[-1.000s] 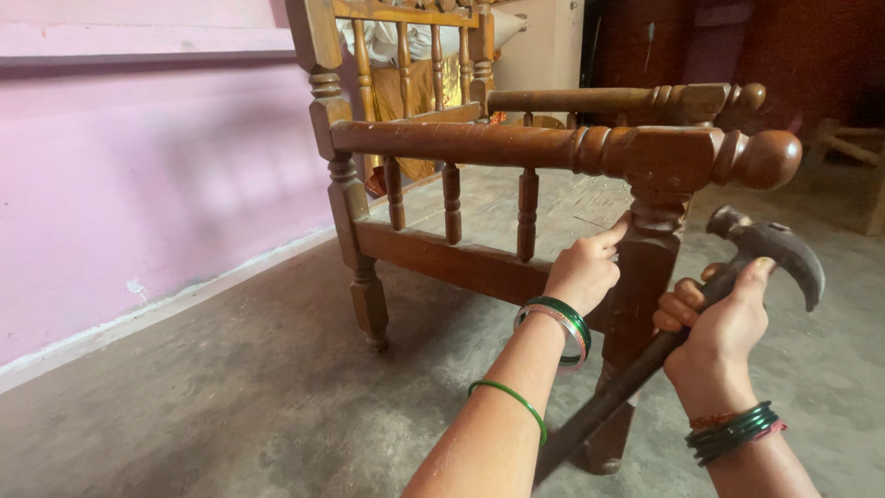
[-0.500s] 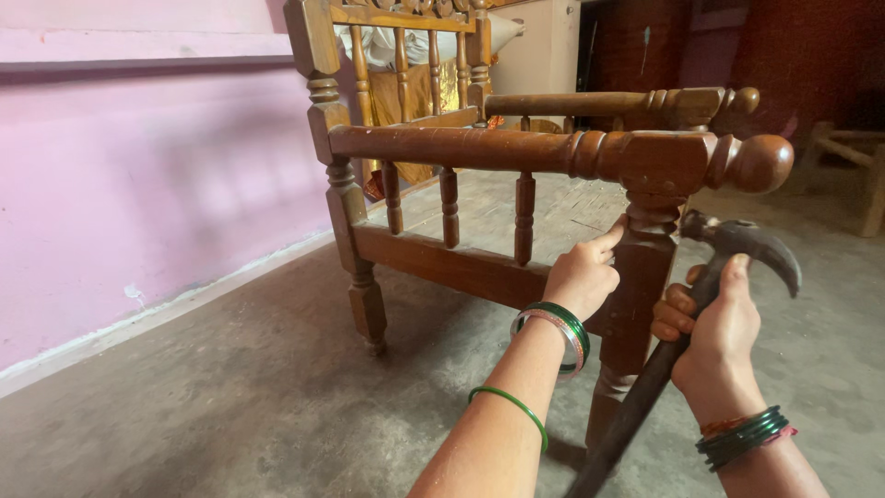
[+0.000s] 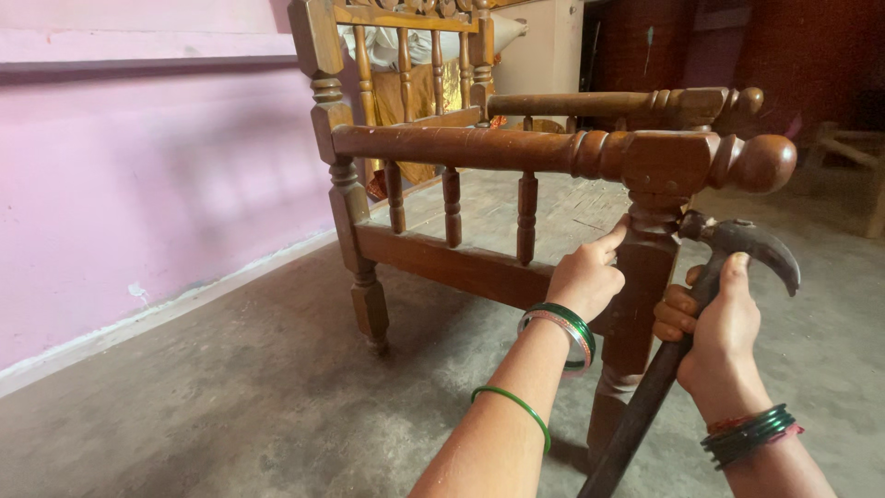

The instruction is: The person uses a hammer to strike and pry at joints and the seat of a wooden chair, attempting to loosen or remove parts. The person repeatedly taps the armrests, legs, and seat edges while holding the chair steady with the other hand.

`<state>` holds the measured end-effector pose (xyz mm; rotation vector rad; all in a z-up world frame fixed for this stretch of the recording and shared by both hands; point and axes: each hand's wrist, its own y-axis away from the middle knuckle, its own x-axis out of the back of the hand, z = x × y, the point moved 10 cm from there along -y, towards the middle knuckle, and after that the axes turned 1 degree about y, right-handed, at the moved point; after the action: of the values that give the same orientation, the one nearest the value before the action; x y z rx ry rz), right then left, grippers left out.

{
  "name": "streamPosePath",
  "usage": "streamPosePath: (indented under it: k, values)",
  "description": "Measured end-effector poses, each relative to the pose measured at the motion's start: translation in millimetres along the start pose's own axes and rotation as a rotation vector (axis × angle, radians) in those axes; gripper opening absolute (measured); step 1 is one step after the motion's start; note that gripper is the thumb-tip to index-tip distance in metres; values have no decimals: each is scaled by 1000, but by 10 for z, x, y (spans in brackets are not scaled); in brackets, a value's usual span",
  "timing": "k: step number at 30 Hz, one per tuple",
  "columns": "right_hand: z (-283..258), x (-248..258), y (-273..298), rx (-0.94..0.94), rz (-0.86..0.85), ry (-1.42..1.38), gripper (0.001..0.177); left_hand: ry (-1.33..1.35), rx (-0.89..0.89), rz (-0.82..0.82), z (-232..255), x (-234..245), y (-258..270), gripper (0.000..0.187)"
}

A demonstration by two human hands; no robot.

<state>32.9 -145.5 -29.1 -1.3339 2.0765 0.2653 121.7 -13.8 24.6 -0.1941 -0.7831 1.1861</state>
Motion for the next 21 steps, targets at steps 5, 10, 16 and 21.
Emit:
streamPosePath:
  k: [5,10,16,21]
  values:
    - [-35,39,52,66,31,-57,51,-5,14,3,5,14,36,82]
    - [-46,0,57,40,10,62,50,-31,32,8,53,34,37,80]
    - [-84,-4,84,80,34,-26,53,-81,62,-5,72,60,109,85]
    - [-101,0,94,100,39,53,52,-94,34,1,131,65,119,86]
